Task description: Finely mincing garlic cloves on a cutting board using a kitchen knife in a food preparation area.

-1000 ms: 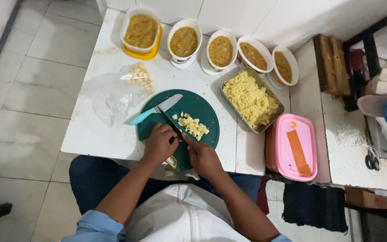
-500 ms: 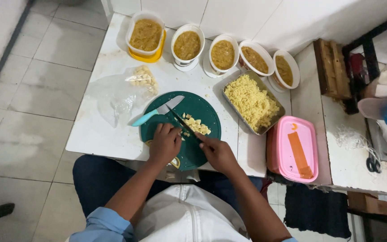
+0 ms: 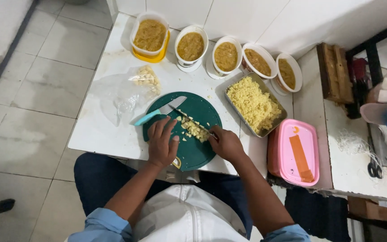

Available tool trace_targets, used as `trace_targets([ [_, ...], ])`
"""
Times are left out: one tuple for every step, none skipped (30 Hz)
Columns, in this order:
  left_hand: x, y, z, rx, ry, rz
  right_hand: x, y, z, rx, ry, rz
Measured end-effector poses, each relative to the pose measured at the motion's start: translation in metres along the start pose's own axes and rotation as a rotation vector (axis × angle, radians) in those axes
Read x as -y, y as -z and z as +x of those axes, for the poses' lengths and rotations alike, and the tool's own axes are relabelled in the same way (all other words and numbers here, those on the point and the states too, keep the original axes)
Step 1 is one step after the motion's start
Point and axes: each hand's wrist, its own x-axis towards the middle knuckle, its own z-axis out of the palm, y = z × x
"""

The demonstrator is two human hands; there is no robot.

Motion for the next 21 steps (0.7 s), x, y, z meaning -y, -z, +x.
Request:
trace_targets([
  [0.000,-0.002,0.000,0.000,0.001,0.001,0.000,0.000,0.001,0.001,0.001,0.000],
  [0.001,-0.004,0.000,0.006,0.020,-0.017,0.000,0.001,0.001,0.017,0.022,0.030],
  [0.001,-0.006,-0.001,0.014,0.040,-0.036,0.000,0.001,0.000,0.033,0.041,0.061],
  [-0.001,-0.004,0.000,0.017,0.041,-0.036,0.003,0.006,-0.002,0.035,0.039,0.062],
  [-0.003,-0.003,0.001,0.010,0.013,-0.035,0.006,0.012,-0.003,0.031,0.051,0.094],
  [-0.004,-0.002,0.003,0.003,-0.015,-0.034,0.008,0.017,-0.005,0.026,0.063,0.125],
  [-0.003,-0.002,0.003,0.004,-0.013,-0.032,0.011,0.022,-0.008,0.028,0.064,0.126],
  [-0.001,-0.002,0.004,0.004,-0.017,-0.041,0.014,0.028,-0.012,0.028,0.043,0.181],
  [0.000,-0.002,0.003,0.007,-0.021,-0.055,0.016,0.033,-0.017,0.027,0.018,0.235],
  [-0.006,0.004,0.008,0.010,-0.019,-0.057,0.023,0.039,-0.020,0.030,0.014,0.236],
  [-0.012,0.011,0.012,0.051,-0.051,-0.031,0.030,0.044,-0.023,0.075,-0.003,0.238],
  [-0.018,0.018,0.016,0.092,-0.083,-0.005,0.037,0.050,-0.027,0.121,-0.020,0.241],
  [-0.017,0.019,0.017,0.095,-0.086,-0.006,0.037,0.048,-0.026,0.119,-0.022,0.243],
  [-0.015,0.020,0.017,0.190,-0.066,0.069,0.036,0.046,-0.025,0.154,-0.005,0.214],
  [-0.013,0.022,0.017,0.284,-0.043,0.146,0.036,0.043,-0.024,0.190,0.015,0.184],
  [-0.010,0.021,0.014,0.285,-0.044,0.147,0.028,0.035,-0.022,0.190,0.016,0.186],
  [-0.006,0.022,0.012,0.366,-0.021,0.170,0.021,0.027,-0.019,0.203,0.029,0.138],
  [-0.002,0.022,0.010,0.447,0.002,0.193,0.014,0.019,-0.016,0.216,0.042,0.090],
  [-0.001,0.022,0.008,0.448,0.002,0.196,0.021,0.023,-0.018,0.217,0.044,0.093],
  [0.001,0.022,0.007,0.479,0.005,0.238,0.028,0.027,-0.019,0.222,0.045,0.064],
  [0.002,0.021,0.005,0.513,0.006,0.276,0.033,0.032,-0.022,0.228,0.041,0.035],
])
